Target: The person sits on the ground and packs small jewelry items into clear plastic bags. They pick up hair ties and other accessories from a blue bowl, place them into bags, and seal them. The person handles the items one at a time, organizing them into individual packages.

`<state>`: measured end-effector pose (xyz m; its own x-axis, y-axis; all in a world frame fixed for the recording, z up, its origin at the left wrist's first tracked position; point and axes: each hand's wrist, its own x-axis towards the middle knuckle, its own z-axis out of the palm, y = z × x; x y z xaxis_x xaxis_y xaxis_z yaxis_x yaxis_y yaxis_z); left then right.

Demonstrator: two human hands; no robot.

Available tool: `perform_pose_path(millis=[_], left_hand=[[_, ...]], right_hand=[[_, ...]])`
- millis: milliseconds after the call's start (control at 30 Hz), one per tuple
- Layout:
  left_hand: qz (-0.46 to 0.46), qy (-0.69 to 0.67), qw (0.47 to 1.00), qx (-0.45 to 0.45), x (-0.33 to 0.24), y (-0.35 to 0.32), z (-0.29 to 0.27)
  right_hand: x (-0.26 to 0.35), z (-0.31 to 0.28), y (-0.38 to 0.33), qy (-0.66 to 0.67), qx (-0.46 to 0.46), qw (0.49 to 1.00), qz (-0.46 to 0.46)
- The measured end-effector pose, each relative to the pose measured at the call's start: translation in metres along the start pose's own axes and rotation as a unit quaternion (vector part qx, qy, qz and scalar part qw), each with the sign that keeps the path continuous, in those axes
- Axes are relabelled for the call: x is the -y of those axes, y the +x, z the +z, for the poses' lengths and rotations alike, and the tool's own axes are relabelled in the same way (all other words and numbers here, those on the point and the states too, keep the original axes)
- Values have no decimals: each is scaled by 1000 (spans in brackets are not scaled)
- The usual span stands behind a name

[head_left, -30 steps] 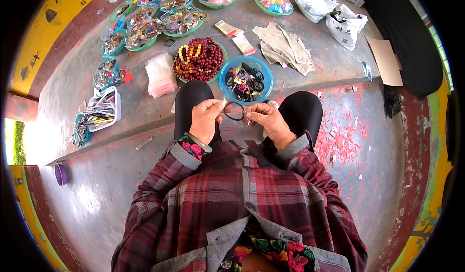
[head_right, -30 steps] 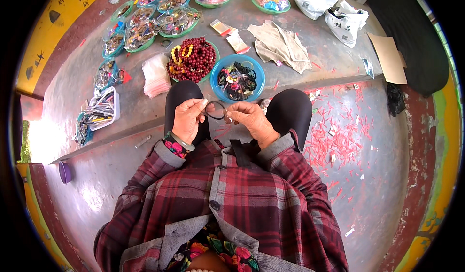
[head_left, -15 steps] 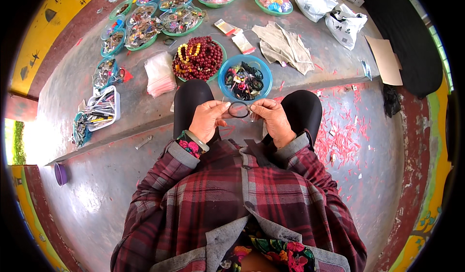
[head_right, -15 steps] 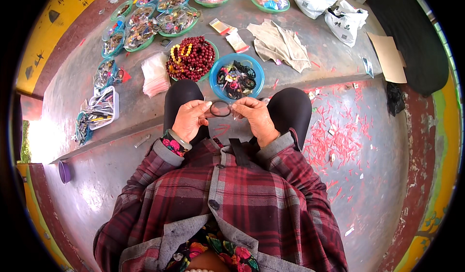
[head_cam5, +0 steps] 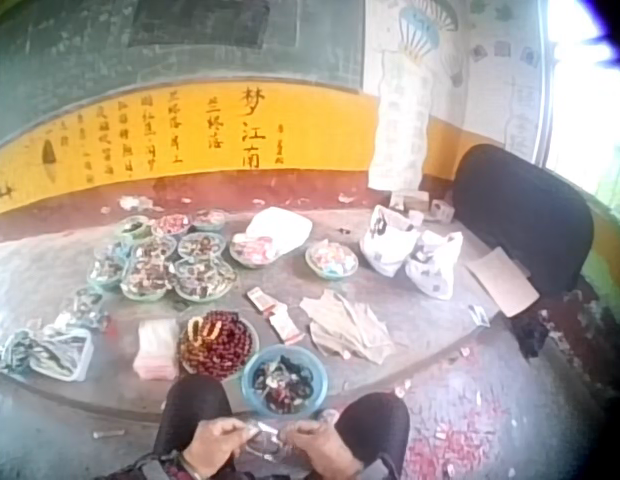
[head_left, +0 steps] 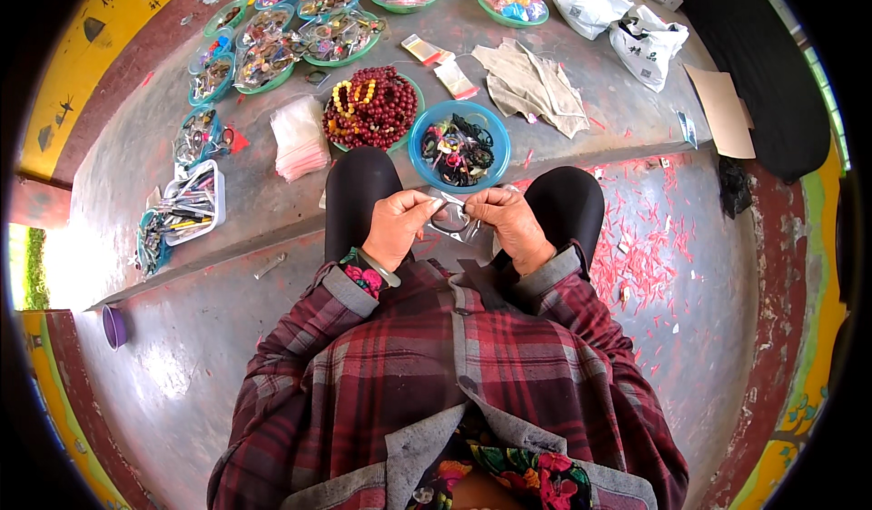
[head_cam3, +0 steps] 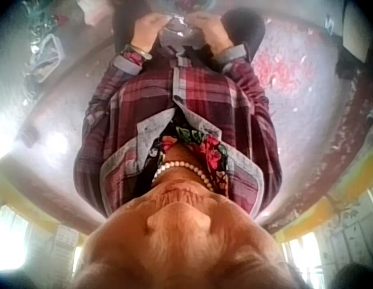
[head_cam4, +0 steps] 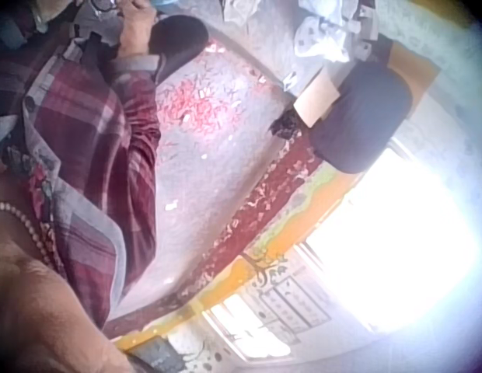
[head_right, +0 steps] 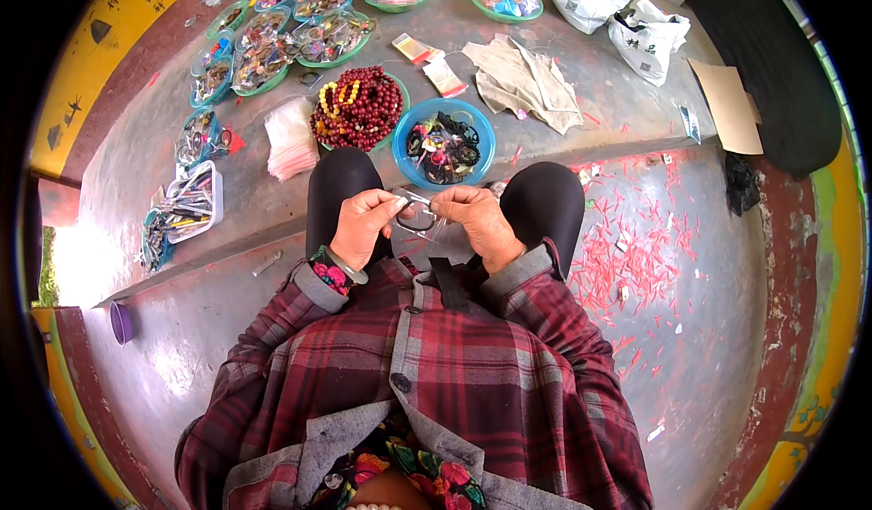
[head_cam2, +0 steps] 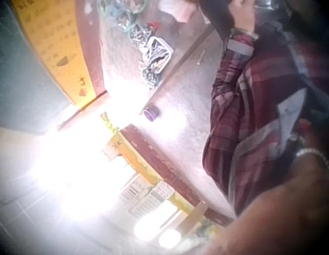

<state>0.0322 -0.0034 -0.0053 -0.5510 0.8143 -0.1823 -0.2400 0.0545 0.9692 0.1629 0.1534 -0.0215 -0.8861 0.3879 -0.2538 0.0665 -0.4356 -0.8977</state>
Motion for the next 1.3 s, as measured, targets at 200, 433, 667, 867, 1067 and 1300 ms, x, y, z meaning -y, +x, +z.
perform_pose_path(millis=[200,433,667,867,1067,1300], left_hand=[[-23,-8,1000,-2,-1,3,0],[-23,15,1000,5,4,5,-2],[-26,58,997,43,9,4,-1],[-95,-77,991,49,3,2,-1],[-115,-115,985,54,12,4,-2],[-92,-139,985,48,19,6,-4]], right_hand=[[2,2,-2,-32,5,999,-2],[9,5,-4,-52,34,998,4],[5,7,-5,-69,12,997,-22],[-3,2,0,11,-80,996,-45],[1,4,-1,11,-84,996,-39],[-1,2,0,-4,-74,996,-46]])
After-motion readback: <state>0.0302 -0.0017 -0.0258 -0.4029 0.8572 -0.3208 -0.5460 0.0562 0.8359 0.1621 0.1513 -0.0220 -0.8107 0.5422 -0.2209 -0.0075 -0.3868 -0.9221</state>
